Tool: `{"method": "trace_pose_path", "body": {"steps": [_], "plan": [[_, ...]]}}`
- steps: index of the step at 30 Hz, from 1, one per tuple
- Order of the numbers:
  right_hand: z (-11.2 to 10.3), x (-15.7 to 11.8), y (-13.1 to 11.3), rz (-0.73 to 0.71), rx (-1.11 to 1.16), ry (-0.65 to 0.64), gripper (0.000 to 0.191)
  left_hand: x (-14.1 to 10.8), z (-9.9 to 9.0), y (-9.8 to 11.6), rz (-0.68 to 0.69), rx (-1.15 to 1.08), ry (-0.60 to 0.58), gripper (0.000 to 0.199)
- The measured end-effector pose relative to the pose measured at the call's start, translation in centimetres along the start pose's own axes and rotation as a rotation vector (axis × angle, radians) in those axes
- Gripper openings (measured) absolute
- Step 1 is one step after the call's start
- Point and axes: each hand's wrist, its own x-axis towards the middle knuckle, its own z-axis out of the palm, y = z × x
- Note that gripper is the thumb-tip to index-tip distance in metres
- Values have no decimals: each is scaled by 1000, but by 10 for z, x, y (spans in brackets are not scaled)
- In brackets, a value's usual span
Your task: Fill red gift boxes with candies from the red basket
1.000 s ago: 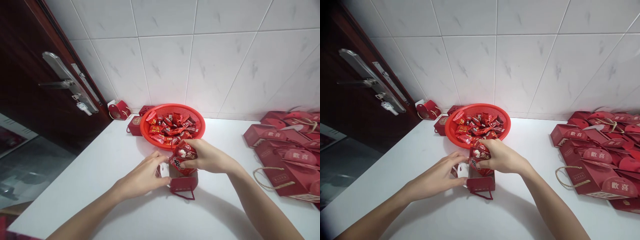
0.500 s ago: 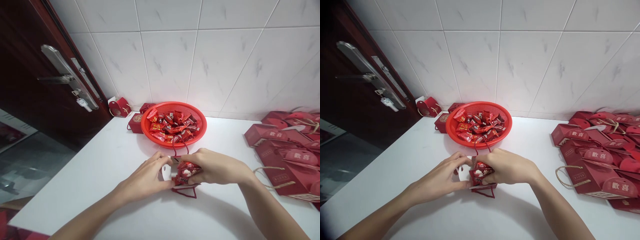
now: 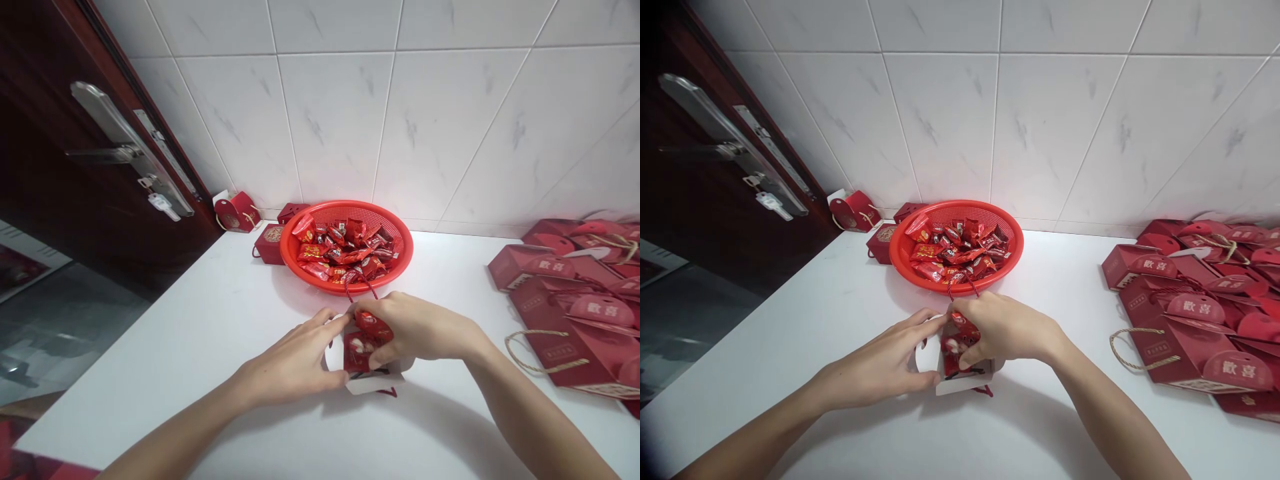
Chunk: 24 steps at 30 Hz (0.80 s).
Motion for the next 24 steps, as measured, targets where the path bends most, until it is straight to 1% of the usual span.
{"method": "trace_pose_path", "body": {"steps": [4,8,11,13,15,17,19,22,24], "plan": [[0,1,3,-28,60,60,26,-1,0,0,-15,13,-8,56],[1,2,3,-43,190,74,8,-1,1,-1,-26,32,-3,48],[3,4,2,-64,180,69,12,0,1,-1,-21,50,1,38],[3,5,1,-89,173,27,14,0,1,-1,-15,49,0,34],[4,6,2,-80,161,-8,12,0,1,-2,-1,38,1,37],[4,6,3,-40,104,-19,8,0,0,-2,18,26,7,46],[5,7,4,-33,38,-23,9,0,0,-2,29,22,14,53],[9,9,4,-88,-6,-27,10,-1,-1,0,-9,34,0,57],[11,10,5,-75,-24,6,8,0,-1,2,-42,46,-20,60]]}}
